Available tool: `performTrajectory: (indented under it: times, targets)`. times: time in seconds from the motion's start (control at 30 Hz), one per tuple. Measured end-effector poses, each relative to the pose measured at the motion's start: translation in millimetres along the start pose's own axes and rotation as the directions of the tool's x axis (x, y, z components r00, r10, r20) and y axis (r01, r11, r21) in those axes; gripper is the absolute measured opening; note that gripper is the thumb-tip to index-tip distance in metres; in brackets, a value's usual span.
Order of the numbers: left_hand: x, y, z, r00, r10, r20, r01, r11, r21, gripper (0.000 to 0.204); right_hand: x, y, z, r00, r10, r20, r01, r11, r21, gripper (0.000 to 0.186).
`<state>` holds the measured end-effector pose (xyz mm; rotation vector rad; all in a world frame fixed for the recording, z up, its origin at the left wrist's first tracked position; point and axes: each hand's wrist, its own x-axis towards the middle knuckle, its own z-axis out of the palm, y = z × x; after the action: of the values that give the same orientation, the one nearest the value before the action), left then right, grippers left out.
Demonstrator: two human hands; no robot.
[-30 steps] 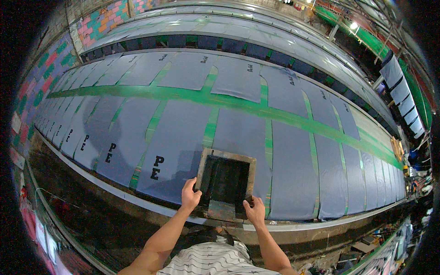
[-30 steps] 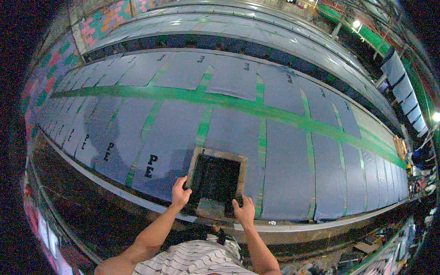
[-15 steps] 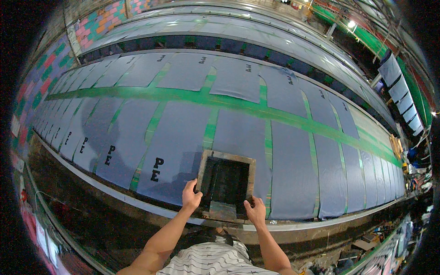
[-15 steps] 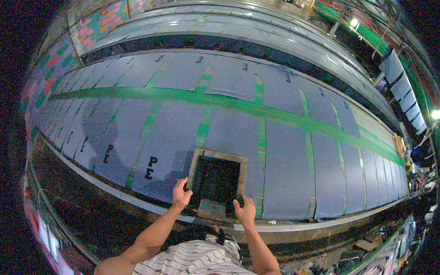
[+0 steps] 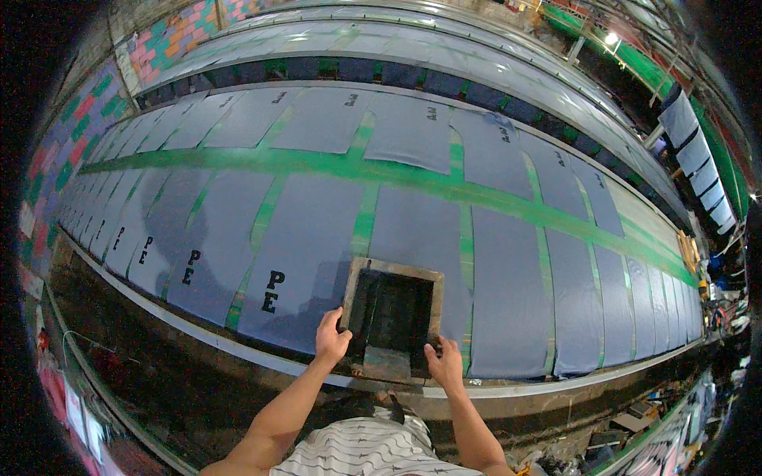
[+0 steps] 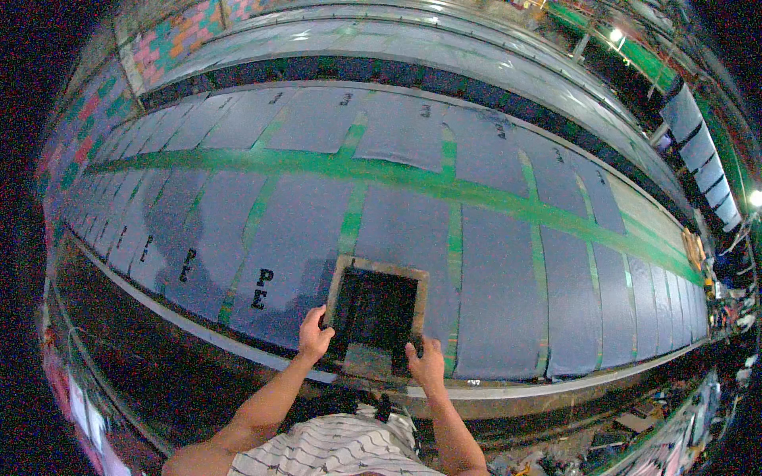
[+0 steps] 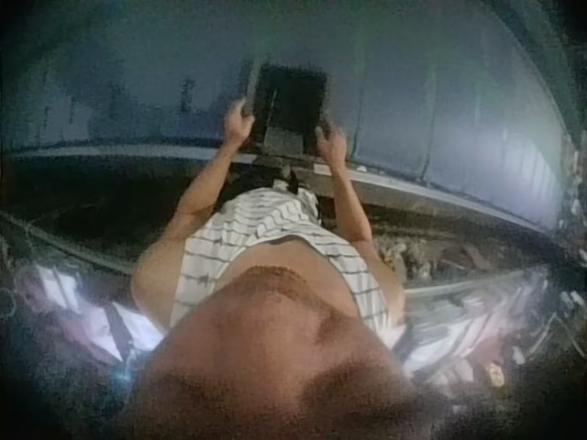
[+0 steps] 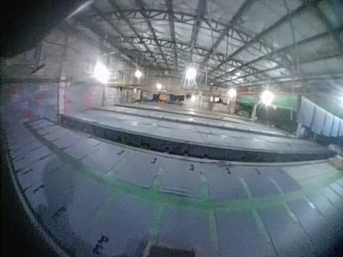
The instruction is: The person uses a squeegee to press ink through a screen-printing frame onto a gray fabric panel laid on a green work surface. The person repeatedly repositions the frame and scrapes ink across it to print the letters 'PE' on successive panels.
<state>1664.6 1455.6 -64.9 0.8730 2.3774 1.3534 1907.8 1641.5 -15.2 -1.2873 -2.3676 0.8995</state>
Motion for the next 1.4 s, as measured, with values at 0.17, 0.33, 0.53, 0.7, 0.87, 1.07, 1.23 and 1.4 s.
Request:
performTrajectory:
  times: [0.17, 0.33, 0.53, 0.7, 0.87, 1.07, 1.23, 1.4]
  targets:
    - [0.0, 3.1, 0.3, 1.0, 0.023, -0.01, -0.022, 0.999, 0.033, 0.065, -20.5, -33.5, -14.5, 0.916, -0.398, 0.049, 0.397, 0.917, 0.023, 0.059]
    - [0.3, 10.1, -1.4, 0.999, -0.036, -0.027, 0.038, 0.997, 0.069, 0.063, -40.6, -76.6, -32.3, 0.685, -0.596, 0.418, 0.676, 0.735, -0.06, 0.054]
    - [1.6, 10.7, -3.6, 0.999, -0.032, -0.025, 0.034, 0.997, 0.073, 0.064, -32.7, -86.2, -13.7, 0.772, -0.575, 0.27, 0.621, 0.773, -0.131, 0.04]
    - [3.9, 9.5, -2.3, 1.0, 0.011, -0.015, -0.01, 0.999, 0.053, 0.064, -20.0, -79.1, 5.7, 0.8, -0.557, 0.222, 0.591, 0.796, -0.133, 0.045]
    - [2.4, 5.2, -1.6, 0.999, 0.036, -0.032, -0.034, 0.997, 0.071, 0.063, -19.4, -73.6, -13.7, 0.8, -0.497, 0.337, 0.554, 0.827, -0.096, 0.047]
    - [1.9, 8.2, -2.6, 0.993, 0.106, -0.045, -0.104, 0.993, 0.052, 0.062, -23.8, -55.4, -20.5, 0.749, -0.584, 0.312, 0.633, 0.771, -0.077, 0.049]
    - [2.3, -1.2, 0.6, 0.986, 0.151, -0.077, -0.148, 0.988, 0.037, 0.06, -1.6, -29.1, -11.5, 0.557, -0.773, 0.303, 0.825, 0.559, -0.089, 0.057]
    - [2.6, 10.5, -0.9, 0.991, 0.114, -0.07, -0.113, 0.994, 0.006, 0.058, 35.1, -29.3, 4.8, 0.557, -0.781, 0.283, 0.825, 0.559, -0.081, 0.063]
